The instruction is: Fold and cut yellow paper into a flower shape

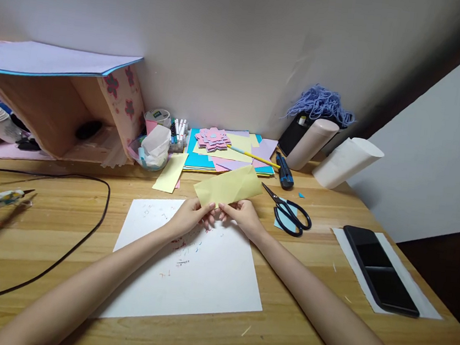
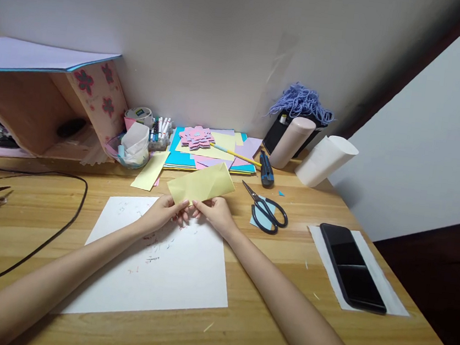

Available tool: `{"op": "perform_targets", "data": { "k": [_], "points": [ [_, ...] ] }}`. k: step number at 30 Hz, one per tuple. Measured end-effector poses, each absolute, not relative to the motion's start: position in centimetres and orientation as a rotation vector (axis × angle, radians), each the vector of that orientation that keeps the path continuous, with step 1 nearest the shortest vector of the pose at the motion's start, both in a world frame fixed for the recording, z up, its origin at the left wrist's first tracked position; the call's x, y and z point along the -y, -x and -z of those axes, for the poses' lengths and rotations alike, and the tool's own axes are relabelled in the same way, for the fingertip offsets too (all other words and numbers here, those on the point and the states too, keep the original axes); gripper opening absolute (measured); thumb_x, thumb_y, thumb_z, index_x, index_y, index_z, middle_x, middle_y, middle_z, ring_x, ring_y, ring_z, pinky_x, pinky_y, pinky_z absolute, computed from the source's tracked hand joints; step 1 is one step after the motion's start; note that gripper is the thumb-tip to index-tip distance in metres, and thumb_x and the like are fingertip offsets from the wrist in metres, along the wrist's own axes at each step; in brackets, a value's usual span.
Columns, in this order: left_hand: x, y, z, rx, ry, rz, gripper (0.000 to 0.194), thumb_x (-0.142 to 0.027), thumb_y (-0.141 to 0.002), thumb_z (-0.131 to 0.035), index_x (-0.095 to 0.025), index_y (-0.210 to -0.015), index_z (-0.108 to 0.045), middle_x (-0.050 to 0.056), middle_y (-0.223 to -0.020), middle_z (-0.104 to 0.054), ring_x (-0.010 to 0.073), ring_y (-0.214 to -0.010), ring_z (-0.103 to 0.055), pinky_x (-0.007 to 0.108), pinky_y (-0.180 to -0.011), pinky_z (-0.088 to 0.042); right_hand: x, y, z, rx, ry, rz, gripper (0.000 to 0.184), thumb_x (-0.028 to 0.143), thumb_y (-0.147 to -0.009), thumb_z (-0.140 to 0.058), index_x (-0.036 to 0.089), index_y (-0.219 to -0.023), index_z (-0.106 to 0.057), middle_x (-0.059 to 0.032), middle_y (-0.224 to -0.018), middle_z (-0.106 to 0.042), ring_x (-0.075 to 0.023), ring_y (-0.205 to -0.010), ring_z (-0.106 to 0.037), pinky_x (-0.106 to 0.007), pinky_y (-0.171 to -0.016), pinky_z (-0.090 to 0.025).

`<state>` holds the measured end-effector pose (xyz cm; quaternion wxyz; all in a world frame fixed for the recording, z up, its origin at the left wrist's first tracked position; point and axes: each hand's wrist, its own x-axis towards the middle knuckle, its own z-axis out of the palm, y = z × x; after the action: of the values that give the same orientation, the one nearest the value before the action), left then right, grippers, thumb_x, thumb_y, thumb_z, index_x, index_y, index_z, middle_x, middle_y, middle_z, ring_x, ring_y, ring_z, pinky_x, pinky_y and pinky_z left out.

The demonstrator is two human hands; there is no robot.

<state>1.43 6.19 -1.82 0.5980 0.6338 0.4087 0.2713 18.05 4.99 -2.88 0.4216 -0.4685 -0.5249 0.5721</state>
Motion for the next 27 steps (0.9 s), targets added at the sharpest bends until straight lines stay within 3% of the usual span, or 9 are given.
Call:
{"op": "perform_targets", "data": {
  "k": [4,9,16,22,27],
  "points": [
    [-5.7,-1.5,2.2,-1.027,-1.547,-0.681,0.038,-0.047,-0.08,-0.045,-0.013,-0.067,-0.056,0.001,-0.051,-0.058,0.0111,-0.044,-0.054,0.021,-0.047,-0.039,-4.6,-17.9,2.8,1.41,1.136,-1.444,0.027,0.038,-0.069,-0.062,0.011,-0.074,-0.064,-0.0043,-0.067,-0.063,-0.0104,-0.056,-0.053,-0.021,-0.054,-0.043],
    [-5.6,-1.6,2.1,-1.12,-1.732,-0.7,0.042,-0.047,-0.081,-0.042,-0.016,-0.056,-0.052,-0.001,-0.043,-0.052,0.011,-0.043,-0.051,0.022,-0.049,-0.037,-4.4,-17.9,3.2,1.455,1.305,-1.368,0.027,0.04,-0.071,-0.056,0.014,-0.065,-0.062,-0.0022,-0.059,-0.06,-0.012,-0.054,-0.053,-0.023,-0.054,-0.041],
    [-6.2,-1.2,1.7,-1.109,-1.661,-0.634,0.037,-0.046,-0.08,-0.044,-0.017,-0.058,-0.05,-0.003,-0.044,-0.051,0.0091,-0.038,-0.044,0.021,-0.043,-0.032,-5.2,-19.7,3.0,1.506,1.505,-1.312,0.03,0.04,-0.072,-0.054,0.016,-0.056,-0.062,-0.0005,-0.051,-0.056,-0.0129,-0.057,-0.055,-0.023,-0.061,-0.042],
    [-6.8,-0.8,1.7,-1.12,-1.644,-0.607,0.034,-0.043,-0.081,-0.044,-0.017,-0.059,-0.049,-0.003,-0.044,-0.052,0.0085,-0.038,-0.042,0.021,-0.044,-0.032,-6.2,-21.0,3.3,1.295,1.335,-1.239,0.021,0.033,-0.064,-0.062,0.014,-0.059,-0.057,-0.0017,-0.052,-0.059,-0.0094,-0.042,-0.048,-0.024,-0.044,-0.041],
    [-7.0,-0.7,2.0,-1.125,-1.619,-0.632,0.037,-0.045,-0.08,-0.044,-0.017,-0.057,-0.049,-0.004,-0.042,-0.049,0.008,-0.037,-0.041,0.021,-0.045,-0.032,-6.9,-22.0,3.8,1.223,1.276,-1.147,0.023,0.035,-0.064,-0.064,0.014,-0.061,-0.055,-0.0023,-0.055,-0.06,-0.0079,-0.04,-0.046,-0.022,-0.039,-0.038]
  ]
}}
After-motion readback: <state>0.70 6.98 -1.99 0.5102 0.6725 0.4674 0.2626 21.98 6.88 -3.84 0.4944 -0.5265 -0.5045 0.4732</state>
